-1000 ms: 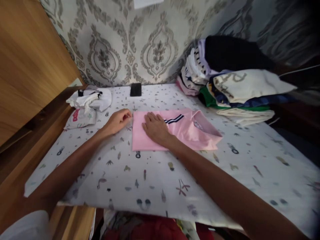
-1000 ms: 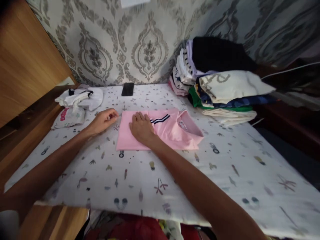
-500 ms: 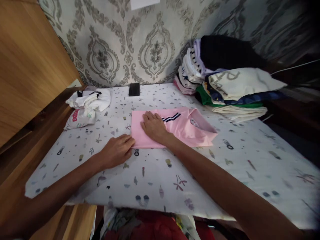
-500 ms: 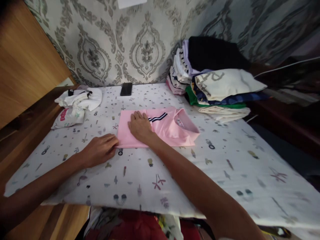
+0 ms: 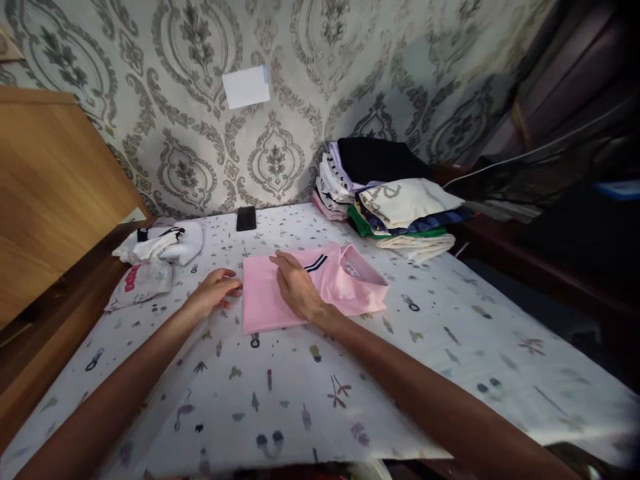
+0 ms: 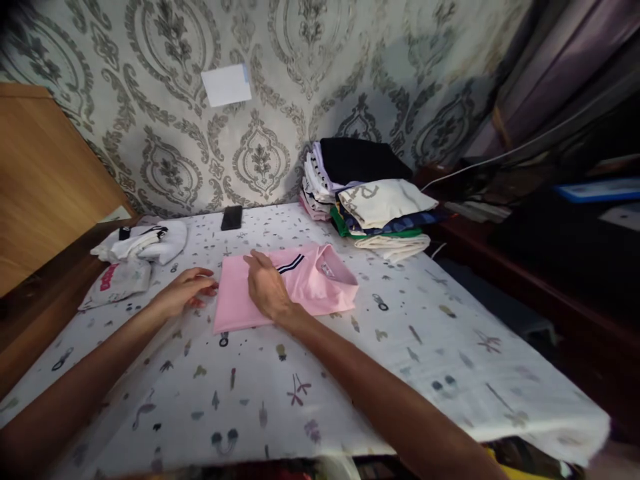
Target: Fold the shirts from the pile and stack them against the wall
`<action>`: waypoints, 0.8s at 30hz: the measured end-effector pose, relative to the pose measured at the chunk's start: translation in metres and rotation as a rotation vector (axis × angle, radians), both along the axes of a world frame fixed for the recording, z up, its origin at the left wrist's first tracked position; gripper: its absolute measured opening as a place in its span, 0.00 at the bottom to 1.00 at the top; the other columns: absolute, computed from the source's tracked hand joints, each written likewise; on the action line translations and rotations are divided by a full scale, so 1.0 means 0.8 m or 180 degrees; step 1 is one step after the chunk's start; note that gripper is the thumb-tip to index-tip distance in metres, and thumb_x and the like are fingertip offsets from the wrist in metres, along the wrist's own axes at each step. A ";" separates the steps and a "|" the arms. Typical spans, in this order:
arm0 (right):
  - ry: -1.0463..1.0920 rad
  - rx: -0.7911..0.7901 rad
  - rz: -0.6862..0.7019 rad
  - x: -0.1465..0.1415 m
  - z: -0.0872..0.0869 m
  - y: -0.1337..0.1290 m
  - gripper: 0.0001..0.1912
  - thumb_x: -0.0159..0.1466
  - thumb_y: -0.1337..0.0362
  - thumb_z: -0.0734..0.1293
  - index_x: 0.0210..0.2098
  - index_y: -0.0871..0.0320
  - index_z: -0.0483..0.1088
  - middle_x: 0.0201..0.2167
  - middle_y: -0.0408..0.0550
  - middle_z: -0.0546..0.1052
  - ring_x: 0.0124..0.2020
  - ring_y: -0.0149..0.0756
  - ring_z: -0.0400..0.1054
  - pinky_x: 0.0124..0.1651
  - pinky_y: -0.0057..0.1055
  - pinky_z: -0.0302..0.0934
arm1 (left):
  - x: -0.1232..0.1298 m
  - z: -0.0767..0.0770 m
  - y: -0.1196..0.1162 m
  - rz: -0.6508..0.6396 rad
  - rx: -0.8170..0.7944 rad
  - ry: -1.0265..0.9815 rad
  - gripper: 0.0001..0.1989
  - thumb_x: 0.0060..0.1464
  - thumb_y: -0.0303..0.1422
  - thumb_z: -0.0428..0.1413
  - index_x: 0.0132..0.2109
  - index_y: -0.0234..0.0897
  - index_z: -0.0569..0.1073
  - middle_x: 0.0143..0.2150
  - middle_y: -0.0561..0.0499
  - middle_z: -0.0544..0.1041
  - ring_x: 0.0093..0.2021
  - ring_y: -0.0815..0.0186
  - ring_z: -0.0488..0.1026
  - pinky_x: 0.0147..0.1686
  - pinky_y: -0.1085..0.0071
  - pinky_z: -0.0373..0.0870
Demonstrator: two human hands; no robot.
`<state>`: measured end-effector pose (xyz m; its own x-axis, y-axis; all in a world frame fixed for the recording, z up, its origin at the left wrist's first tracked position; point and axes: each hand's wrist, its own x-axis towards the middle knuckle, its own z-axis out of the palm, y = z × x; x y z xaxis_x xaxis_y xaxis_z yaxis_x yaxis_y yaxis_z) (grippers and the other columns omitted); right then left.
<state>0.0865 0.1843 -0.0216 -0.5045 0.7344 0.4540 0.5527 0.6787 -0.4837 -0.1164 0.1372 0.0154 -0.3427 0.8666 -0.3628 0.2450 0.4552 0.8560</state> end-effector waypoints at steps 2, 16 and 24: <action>0.0335 -0.0006 -0.0095 0.019 -0.002 0.001 0.29 0.65 0.75 0.52 0.62 0.61 0.68 0.63 0.59 0.69 0.63 0.42 0.64 0.64 0.43 0.61 | 0.004 -0.002 0.005 -0.0100 -0.0114 0.0052 0.15 0.50 0.34 0.61 0.44 0.37 0.69 0.40 0.46 0.79 0.35 0.65 0.78 0.20 0.79 0.62; -0.0568 -0.0349 -0.1113 0.055 -0.003 0.000 0.10 0.68 0.65 0.59 0.37 0.56 0.72 0.35 0.49 0.78 0.37 0.39 0.71 0.34 0.32 0.59 | 0.014 -0.014 0.011 -0.0413 -0.0090 0.0220 0.10 0.46 0.31 0.63 0.36 0.36 0.71 0.24 0.54 0.73 0.22 0.69 0.69 0.17 0.75 0.46; -0.0731 -0.0320 -0.0828 0.056 0.006 -0.010 0.15 0.69 0.63 0.60 0.50 0.58 0.75 0.47 0.54 0.79 0.46 0.44 0.73 0.44 0.36 0.66 | 0.017 -0.012 0.013 -0.0477 -0.0108 0.0163 0.10 0.44 0.34 0.64 0.33 0.35 0.73 0.23 0.53 0.73 0.21 0.69 0.69 0.17 0.75 0.45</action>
